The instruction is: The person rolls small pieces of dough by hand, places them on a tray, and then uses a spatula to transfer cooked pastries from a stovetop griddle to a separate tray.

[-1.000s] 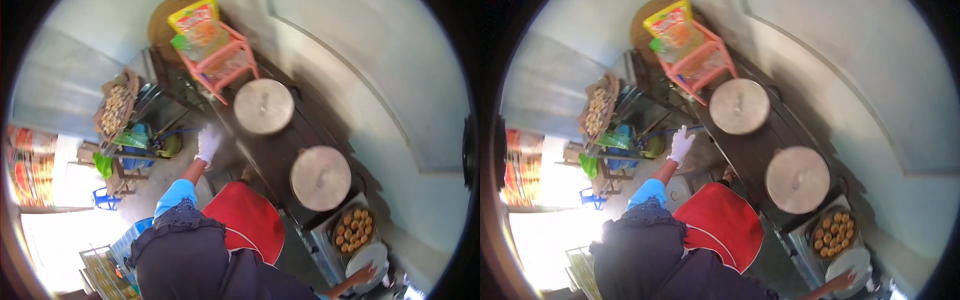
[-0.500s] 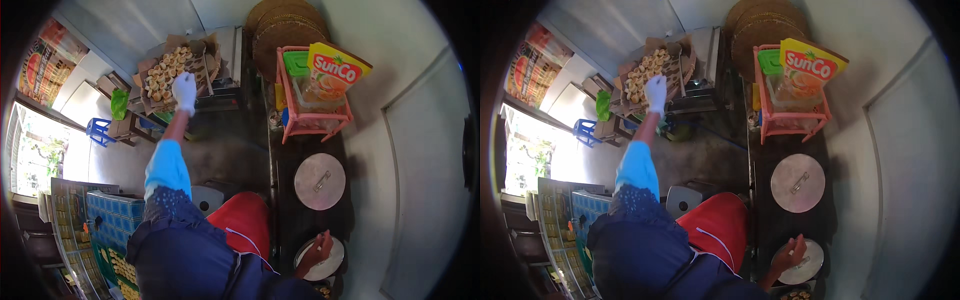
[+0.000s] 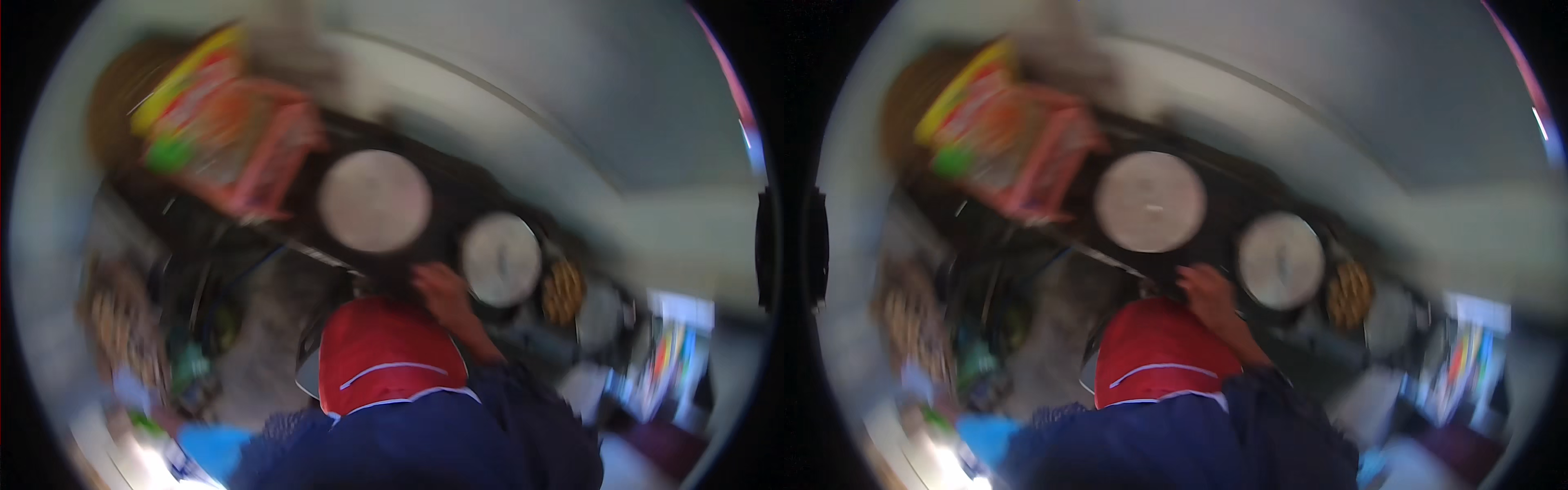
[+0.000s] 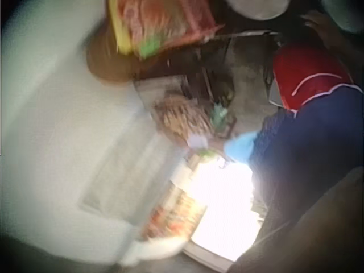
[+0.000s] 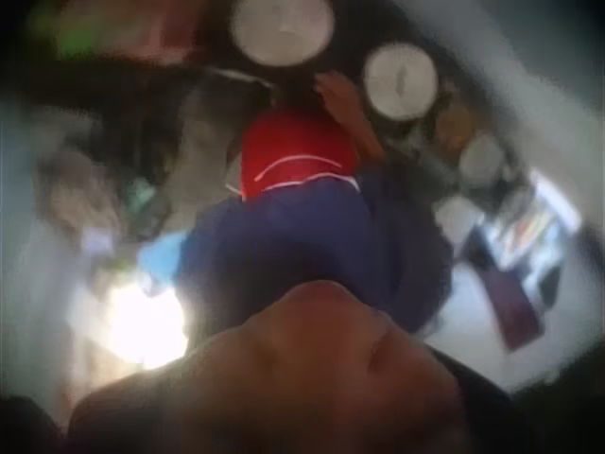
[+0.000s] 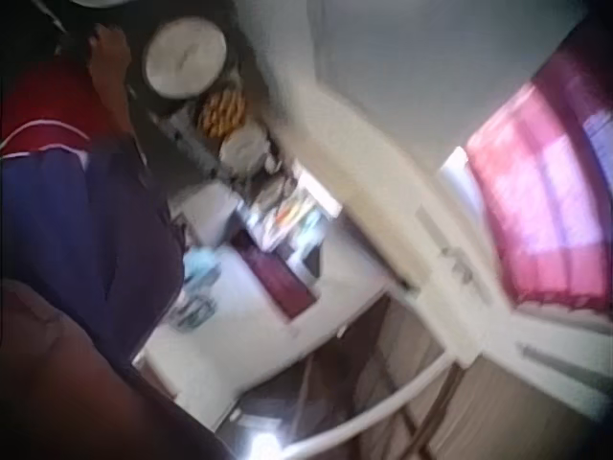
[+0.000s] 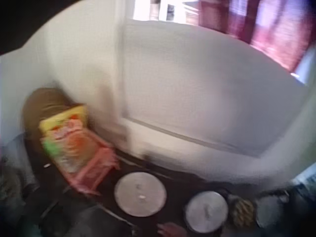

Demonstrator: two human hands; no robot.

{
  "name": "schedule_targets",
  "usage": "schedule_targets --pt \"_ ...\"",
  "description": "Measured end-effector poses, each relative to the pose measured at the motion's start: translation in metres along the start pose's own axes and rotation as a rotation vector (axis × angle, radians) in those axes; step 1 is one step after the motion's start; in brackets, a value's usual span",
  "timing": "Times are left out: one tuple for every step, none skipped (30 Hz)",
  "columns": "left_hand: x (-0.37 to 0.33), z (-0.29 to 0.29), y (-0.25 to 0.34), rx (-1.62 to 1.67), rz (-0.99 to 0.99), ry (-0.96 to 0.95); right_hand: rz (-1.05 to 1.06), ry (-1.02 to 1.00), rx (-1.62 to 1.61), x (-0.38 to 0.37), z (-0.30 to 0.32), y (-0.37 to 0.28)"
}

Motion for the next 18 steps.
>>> schedule_targets --pt "-0.009 0.009 0.050 0.244 0.098 0.064 -0.010 0.023 -0.035 0.005 -0.009 0.004" --pt "-0.005 0.028 0.098 0.472 0.172 0.105 -0.001 0.039 -0.109 0.004 -0.027 -0.001" --pt "0.005 0.040 0.155 0.687 0.207 0.106 0.027 -0.073 -0.140 -0.001 -0.045 -0.009" --pt "0.017 0.045 0.214 0.904 0.212 0.049 0.203 0.010 -0.180 0.003 -0.060 -0.017" --pt "0.035 0.053 0.262 1.087 0.212 -0.027 0.261 0.121 -0.375 -0.003 -0.069 -0.035" --pt "0.054 0.055 0.316 1.272 0.197 -0.167 0.144 0.076 -0.526 -0.002 -0.065 -0.039" --pt "0.077 0.060 0.357 1.399 0.191 -0.325 0.064 0.017 -0.714 0.004 -0.065 -0.043" --pt "0.097 0.059 0.393 1.490 0.191 -0.503 0.043 0.083 -0.773 0.013 -0.062 -0.045" --pt "0.119 0.057 0.427 1.554 0.201 -0.685 0.022 0.146 -0.829 0.023 -0.056 -0.041" --pt "0.140 0.055 0.461 1.613 0.202 -0.827 0.004 0.212 -0.886 0.030 -0.046 -0.036" --pt "0.162 0.048 0.492 1.660 0.217 -0.975 -0.118 0.245 -0.909 0.045 -0.034 -0.022" --pt "0.185 0.043 0.517 1.678 0.174 -1.114 -0.223 0.260 -0.940 0.062 -0.013 -0.004" --pt "0.208 0.045 0.547 1.685 0.123 -1.273 -0.341 0.286 -0.966 0.086 0.011 0.018" --pt "0.230 0.058 0.581 1.656 0.078 -1.419 -0.438 0.349 -0.952 0.112 0.035 0.041" --pt "0.254 0.072 0.613 1.606 0.030 -1.564 -0.537 0.415 -0.947 0.141 0.054 0.064" --pt "0.278 0.081 0.643 1.482 -0.048 -1.625 -0.622 0.508 -1.061 0.174 0.062 0.091" --pt "0.305 0.089 0.672 1.360 -0.115 -1.683 -0.710 0.595 -1.170 0.208 0.074 0.117" --pt "0.337 0.080 0.697 1.455 -0.131 -1.656 -0.841 0.625 -1.011 0.238 0.106 0.136"
Point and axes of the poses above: each hand's wrist, its own x-axis away from the middle knuckle, its own z-axis out of the back of the hand, y = z × x, the point moved 2 cm from there along -x, towards the middle knuckle, and after that the axes turned 2 degrees about z, right-handed, at the moved point
